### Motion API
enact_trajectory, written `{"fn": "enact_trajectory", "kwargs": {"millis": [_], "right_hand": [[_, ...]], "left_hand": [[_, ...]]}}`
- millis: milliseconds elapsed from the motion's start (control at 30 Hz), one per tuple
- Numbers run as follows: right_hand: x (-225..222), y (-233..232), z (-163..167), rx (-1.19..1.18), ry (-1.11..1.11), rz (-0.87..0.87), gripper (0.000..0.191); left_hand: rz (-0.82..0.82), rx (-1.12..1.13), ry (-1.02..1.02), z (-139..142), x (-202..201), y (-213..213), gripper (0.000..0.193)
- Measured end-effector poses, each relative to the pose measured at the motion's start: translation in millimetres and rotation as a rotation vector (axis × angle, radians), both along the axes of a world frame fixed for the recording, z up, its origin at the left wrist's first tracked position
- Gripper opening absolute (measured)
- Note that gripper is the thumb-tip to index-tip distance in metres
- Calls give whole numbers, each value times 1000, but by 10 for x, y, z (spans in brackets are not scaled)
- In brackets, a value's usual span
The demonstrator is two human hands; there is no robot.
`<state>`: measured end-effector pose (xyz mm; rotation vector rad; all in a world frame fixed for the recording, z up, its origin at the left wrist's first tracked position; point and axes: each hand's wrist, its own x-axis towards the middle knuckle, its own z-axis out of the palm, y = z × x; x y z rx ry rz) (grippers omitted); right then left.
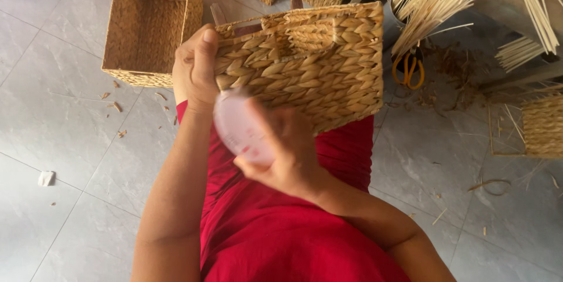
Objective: The person sits on the floor with a woven water-hyacinth basket on their lap and brushes its woven surface with a pink brush to remove loose fibers, rotating the basket to brush different sides. They briefly pick up scissors to trim the weave, then resume brushing the exterior and inside of the basket.
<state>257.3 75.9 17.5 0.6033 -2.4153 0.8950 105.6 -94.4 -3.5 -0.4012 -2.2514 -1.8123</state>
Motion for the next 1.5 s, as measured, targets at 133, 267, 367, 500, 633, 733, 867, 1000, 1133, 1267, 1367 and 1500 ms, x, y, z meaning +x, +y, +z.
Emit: {"fn": "enact_trajectory", "kwargs": {"millis": [133, 267, 367, 500, 633, 733, 867, 1000, 1133, 1267, 1367, 1500], "right_hand": [[63, -34, 17, 76, 69, 27, 89], [-15, 483, -266, -94, -145, 12, 68], [42, 1030, -476, 1, 119, -402, 87], [27, 1760, -723, -458, -7, -392, 80], [97, 2089, -993, -750, -128, -476, 73], [142, 2087, -1152, -915, -226, -423, 68], [105, 2018, -1202, -995, -230, -383, 64], [-92, 2025, -1172, -1188, -286, -334, 66], [-396, 2050, -1262, -1335, -356, -351, 67], [-724, 2058, -1446, -1545, -553, -324, 69], [-853, 2082, -1504, -1641, -564, -253, 71], [-883, 2136, -1437, -1610, -454, -288, 72]], "left_hand": [[-13, 78, 6, 37, 80, -1, 54], [12, -28, 2, -15, 54, -28, 54], [-93, 90, 119, -77, -71, 20, 54], [-170, 257, 141, -139, -153, 89, 54], [-105, 333, -12, -139, -143, 35, 52], [-38, 488, -15, -134, -220, -13, 51], [44, 743, -6, -63, -474, -266, 51], [-52, 1110, -220, 11, -390, -640, 61], [-200, 1071, -227, 139, -256, -969, 74], [-334, 1312, -276, 23, -92, -1010, 70], [-236, 1390, -320, -172, -7, -1026, 63], [47, 1392, -427, -533, 1, -967, 60]]}}
